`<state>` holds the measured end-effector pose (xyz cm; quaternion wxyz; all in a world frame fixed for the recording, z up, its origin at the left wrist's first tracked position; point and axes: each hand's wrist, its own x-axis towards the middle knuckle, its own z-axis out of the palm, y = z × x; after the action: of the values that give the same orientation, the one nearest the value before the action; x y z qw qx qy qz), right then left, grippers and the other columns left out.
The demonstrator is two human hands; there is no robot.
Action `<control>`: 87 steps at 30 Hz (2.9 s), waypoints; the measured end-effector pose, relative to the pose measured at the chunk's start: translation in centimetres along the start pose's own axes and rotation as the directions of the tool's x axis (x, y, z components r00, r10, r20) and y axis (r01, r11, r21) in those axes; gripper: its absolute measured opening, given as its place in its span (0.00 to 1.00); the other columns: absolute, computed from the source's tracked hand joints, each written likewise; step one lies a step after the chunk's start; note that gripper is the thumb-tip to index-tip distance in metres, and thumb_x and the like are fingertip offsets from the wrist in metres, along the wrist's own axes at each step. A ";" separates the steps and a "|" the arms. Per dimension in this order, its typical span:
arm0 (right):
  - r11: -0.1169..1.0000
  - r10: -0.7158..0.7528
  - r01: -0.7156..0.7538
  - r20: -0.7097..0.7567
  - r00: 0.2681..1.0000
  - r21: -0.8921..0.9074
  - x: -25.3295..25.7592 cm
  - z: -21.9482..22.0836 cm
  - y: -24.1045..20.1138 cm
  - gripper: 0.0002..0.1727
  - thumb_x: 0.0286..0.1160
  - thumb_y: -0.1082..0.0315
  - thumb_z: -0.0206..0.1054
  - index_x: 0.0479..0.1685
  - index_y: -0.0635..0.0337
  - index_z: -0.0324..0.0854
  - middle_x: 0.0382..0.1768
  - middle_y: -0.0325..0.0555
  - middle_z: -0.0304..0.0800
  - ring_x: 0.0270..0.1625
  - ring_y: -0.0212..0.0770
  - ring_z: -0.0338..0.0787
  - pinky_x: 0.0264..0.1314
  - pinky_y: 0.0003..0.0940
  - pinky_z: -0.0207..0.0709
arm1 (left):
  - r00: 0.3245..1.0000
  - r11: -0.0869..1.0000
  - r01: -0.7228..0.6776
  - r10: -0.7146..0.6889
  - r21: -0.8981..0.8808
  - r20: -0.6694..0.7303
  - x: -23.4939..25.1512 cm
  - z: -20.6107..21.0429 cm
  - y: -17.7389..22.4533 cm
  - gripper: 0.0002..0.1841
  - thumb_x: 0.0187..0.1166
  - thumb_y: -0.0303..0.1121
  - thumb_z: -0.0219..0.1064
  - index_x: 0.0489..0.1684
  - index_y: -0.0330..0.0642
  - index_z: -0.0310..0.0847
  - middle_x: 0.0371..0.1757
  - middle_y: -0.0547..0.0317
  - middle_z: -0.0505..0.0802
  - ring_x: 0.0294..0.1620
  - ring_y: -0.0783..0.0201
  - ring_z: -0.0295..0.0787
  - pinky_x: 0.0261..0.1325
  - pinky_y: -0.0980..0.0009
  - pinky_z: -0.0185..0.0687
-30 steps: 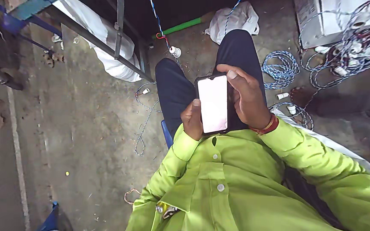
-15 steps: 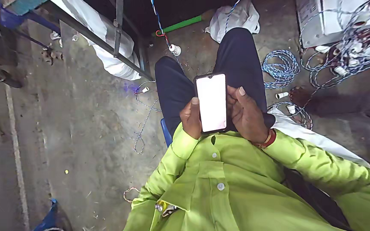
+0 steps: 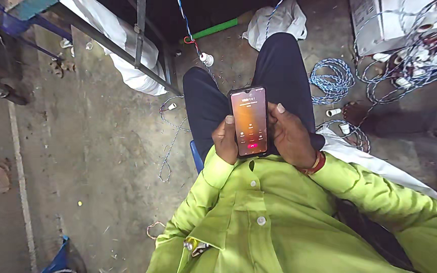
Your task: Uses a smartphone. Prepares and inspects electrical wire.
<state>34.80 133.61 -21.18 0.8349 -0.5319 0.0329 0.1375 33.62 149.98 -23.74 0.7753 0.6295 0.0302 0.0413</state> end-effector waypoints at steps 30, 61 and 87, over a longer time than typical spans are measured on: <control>0.135 -0.510 0.664 0.523 0.683 -0.735 3.8 -0.7 -2.2 0.24 0.82 0.37 0.60 0.48 0.40 0.96 0.88 0.70 0.59 0.92 0.79 0.41 0.88 0.75 0.40 | 0.999 0.999 -0.032 0.032 0.001 0.014 -0.2 -0.1 -0.2 0.21 0.93 0.52 0.51 0.48 0.51 0.89 0.36 0.64 0.94 0.34 0.74 0.92 0.36 0.74 0.91; 0.050 -0.452 0.648 0.562 0.693 -0.760 1.7 -3.7 0.2 0.27 0.81 0.31 0.54 0.67 0.28 0.86 0.91 0.68 0.51 0.93 0.77 0.37 0.89 0.75 0.33 | 0.995 0.992 -0.088 0.084 -0.090 -0.047 0.7 0.7 -0.3 0.19 0.94 0.37 0.50 0.41 0.43 0.89 0.35 0.64 0.96 0.38 0.71 0.95 0.47 0.68 0.94; 0.051 -0.470 0.673 0.576 0.668 -0.738 1.7 -4.0 0.5 0.30 0.81 0.30 0.53 0.74 0.28 0.81 0.93 0.65 0.48 0.94 0.74 0.34 0.91 0.72 0.31 | 0.996 0.993 -0.069 0.064 -0.091 -0.063 0.8 0.7 -0.4 0.20 0.95 0.36 0.49 0.42 0.42 0.89 0.35 0.63 0.97 0.38 0.71 0.95 0.47 0.67 0.94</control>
<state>36.67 130.55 -23.68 0.3588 -0.8531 -0.3402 -0.1665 34.47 149.29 -23.98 0.8008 0.5917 0.0307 0.0874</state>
